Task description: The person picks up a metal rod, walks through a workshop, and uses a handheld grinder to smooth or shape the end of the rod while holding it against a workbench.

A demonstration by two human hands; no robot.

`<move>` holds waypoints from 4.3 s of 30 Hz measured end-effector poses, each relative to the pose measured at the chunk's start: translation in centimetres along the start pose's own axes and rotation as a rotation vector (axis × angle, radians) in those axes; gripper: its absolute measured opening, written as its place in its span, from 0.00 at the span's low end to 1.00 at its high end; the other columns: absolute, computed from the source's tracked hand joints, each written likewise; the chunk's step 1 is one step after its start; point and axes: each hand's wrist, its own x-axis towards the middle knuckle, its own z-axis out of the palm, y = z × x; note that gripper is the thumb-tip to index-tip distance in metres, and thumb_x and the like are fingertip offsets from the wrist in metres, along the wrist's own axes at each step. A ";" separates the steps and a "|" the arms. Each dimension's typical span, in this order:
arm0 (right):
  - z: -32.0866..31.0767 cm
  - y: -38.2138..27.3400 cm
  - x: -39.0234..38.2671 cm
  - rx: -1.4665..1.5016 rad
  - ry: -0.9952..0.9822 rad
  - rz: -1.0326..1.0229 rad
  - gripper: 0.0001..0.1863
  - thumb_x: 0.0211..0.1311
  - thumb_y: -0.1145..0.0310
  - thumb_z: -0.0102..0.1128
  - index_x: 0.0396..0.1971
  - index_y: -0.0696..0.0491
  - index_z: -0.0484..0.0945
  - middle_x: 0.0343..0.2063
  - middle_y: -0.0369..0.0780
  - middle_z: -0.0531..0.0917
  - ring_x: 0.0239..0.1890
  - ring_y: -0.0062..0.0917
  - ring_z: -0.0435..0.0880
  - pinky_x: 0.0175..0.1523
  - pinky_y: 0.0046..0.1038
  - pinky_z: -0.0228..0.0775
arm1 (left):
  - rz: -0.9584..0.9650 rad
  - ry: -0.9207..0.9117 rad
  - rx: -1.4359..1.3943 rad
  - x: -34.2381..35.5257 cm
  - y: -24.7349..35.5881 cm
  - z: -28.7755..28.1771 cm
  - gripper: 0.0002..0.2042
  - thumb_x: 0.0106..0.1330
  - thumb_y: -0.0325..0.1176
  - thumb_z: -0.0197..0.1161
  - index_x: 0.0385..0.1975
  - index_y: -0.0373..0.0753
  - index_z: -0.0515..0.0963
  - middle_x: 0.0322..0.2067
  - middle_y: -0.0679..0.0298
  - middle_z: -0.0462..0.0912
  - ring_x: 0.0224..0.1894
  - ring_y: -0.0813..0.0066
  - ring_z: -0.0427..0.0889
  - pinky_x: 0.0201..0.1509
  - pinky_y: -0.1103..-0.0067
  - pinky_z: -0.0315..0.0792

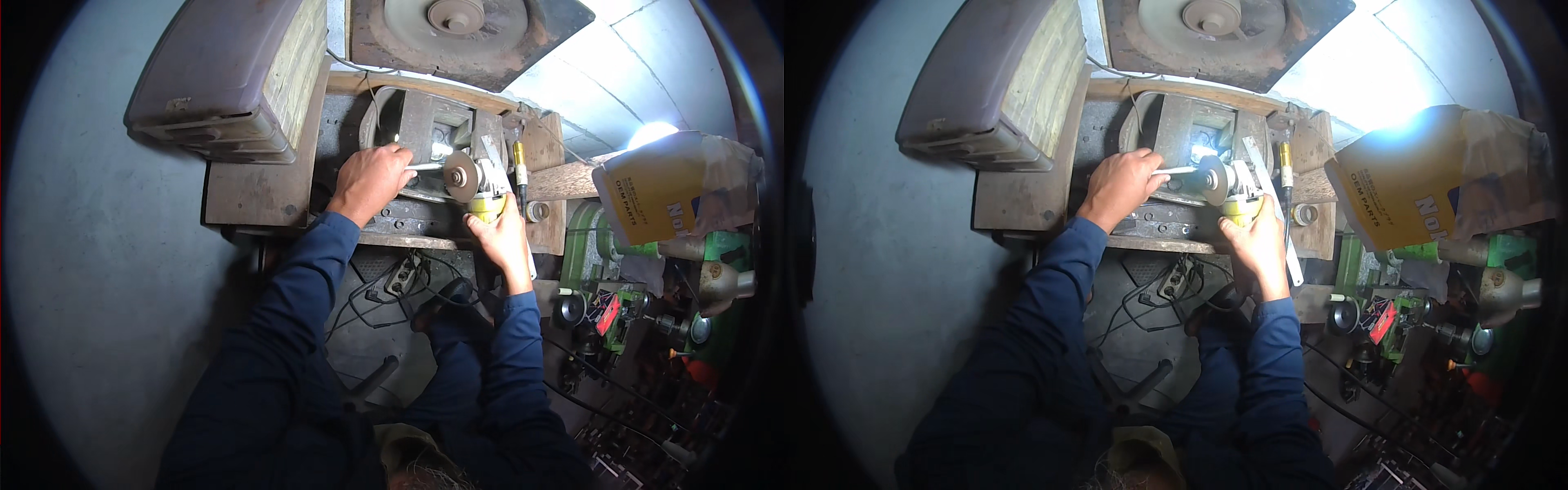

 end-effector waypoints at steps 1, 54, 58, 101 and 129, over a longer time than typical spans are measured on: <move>0.1 -0.2 -0.1 -0.016 0.006 -0.030 0.33 0.51 0.61 0.77 0.52 0.61 0.69 0.41 0.56 0.87 0.47 0.49 0.88 0.53 0.41 0.79 | -0.001 0.001 0.000 0.0 0.0 0.0 0.11 0.65 0.41 0.69 0.35 0.39 0.82 0.32 0.57 0.83 0.35 0.51 0.85 0.40 0.61 0.78; 0.7 0.2 -0.1 0.016 -0.008 -0.014 0.32 0.52 0.62 0.76 0.50 0.61 0.69 0.40 0.56 0.87 0.46 0.48 0.89 0.51 0.40 0.79 | 0.018 -0.001 0.013 -0.2 0.0 0.0 0.13 0.66 0.43 0.67 0.33 0.39 0.83 0.30 0.55 0.85 0.33 0.50 0.85 0.38 0.60 0.78; 0.5 0.1 0.0 0.046 -0.031 0.026 0.33 0.51 0.62 0.76 0.52 0.61 0.69 0.41 0.56 0.87 0.47 0.47 0.88 0.51 0.40 0.79 | 0.019 -0.007 0.011 -0.1 0.2 -0.2 0.13 0.67 0.44 0.66 0.33 0.39 0.83 0.29 0.54 0.85 0.33 0.51 0.86 0.38 0.60 0.78; 0.3 -0.3 -0.2 -0.013 -0.015 0.032 0.34 0.51 0.64 0.77 0.54 0.60 0.71 0.44 0.52 0.87 0.49 0.43 0.88 0.54 0.38 0.77 | 0.065 -0.014 0.110 0.0 -0.4 0.8 0.18 0.69 0.48 0.63 0.26 0.40 0.86 0.23 0.53 0.85 0.27 0.52 0.86 0.32 0.62 0.79; -0.1 -0.3 -0.2 0.016 -0.017 0.038 0.37 0.51 0.62 0.77 0.59 0.59 0.70 0.46 0.51 0.87 0.49 0.42 0.88 0.55 0.37 0.77 | -0.012 -0.067 -0.051 -0.1 1.1 -1.6 0.09 0.63 0.34 0.70 0.35 0.36 0.80 0.35 0.54 0.85 0.37 0.50 0.87 0.41 0.61 0.81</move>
